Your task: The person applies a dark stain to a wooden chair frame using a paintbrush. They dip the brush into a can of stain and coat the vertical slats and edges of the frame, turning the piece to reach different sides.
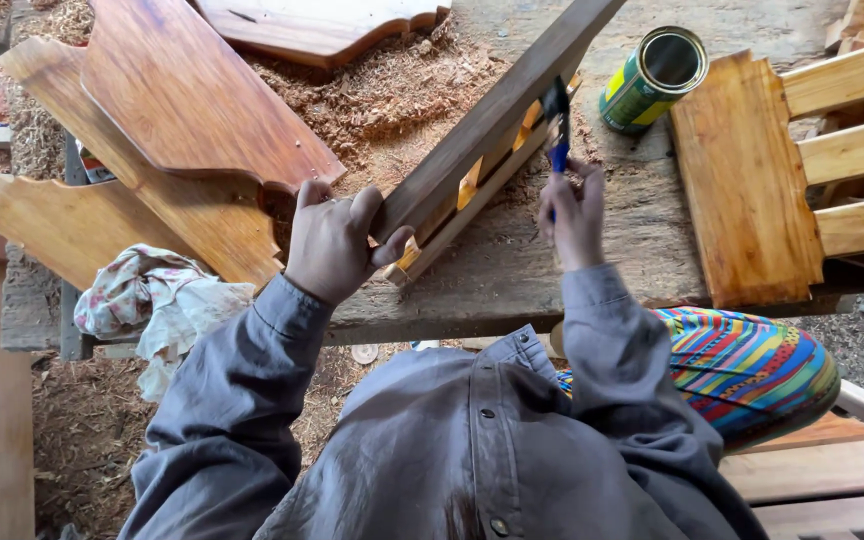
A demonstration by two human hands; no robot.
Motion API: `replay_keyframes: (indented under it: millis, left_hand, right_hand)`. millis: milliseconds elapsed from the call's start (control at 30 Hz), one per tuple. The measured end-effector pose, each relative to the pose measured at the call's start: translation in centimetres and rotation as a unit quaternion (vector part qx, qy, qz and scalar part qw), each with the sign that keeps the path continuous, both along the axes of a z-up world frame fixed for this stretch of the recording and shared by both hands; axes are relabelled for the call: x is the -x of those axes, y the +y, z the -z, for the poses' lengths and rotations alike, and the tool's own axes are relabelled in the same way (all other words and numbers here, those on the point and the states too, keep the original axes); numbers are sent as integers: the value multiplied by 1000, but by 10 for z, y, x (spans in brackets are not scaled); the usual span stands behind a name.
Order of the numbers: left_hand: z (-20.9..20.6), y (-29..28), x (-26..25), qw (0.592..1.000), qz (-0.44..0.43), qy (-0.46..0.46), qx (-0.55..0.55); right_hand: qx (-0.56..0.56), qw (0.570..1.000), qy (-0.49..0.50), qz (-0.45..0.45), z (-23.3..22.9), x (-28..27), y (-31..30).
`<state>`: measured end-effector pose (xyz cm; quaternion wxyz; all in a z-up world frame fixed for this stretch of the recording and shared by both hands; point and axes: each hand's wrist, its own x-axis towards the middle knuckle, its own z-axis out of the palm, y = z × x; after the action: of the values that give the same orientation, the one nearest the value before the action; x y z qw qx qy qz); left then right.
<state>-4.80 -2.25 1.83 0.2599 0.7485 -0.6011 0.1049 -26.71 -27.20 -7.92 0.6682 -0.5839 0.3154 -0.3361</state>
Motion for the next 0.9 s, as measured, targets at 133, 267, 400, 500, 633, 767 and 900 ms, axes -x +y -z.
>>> replay_keyframes:
  millis: [133,267,400,500,633,767,900]
  left_hand:
    - [-1,1,2,1000,-3,-1,7]
    - [1,0,-2,1000,3,-2,3]
    - [8,2,-5,1000,2,-5,-11]
    - [8,2,-6,1000,4,-11,-8]
    - [7,5,-11,1000,8,-5,-14]
    - [2,5,-14,1000,20,-7,3]
    - [4,6,-19,1000,17,-11,2]
  right_hand:
    - [-43,999,-5,17,23,1,4]
    - [-22,999,-22,27,7,1,2]
    - [-80,996,-17,35,27,-1,5]
    - [-144,988,11,58,35,3,13]
    - [-127,990,54,-27,15,14,10]
    - [-104,986,49,-120,-12,24,-15]
    - [-68,985,26,-154,-26,34,-44]
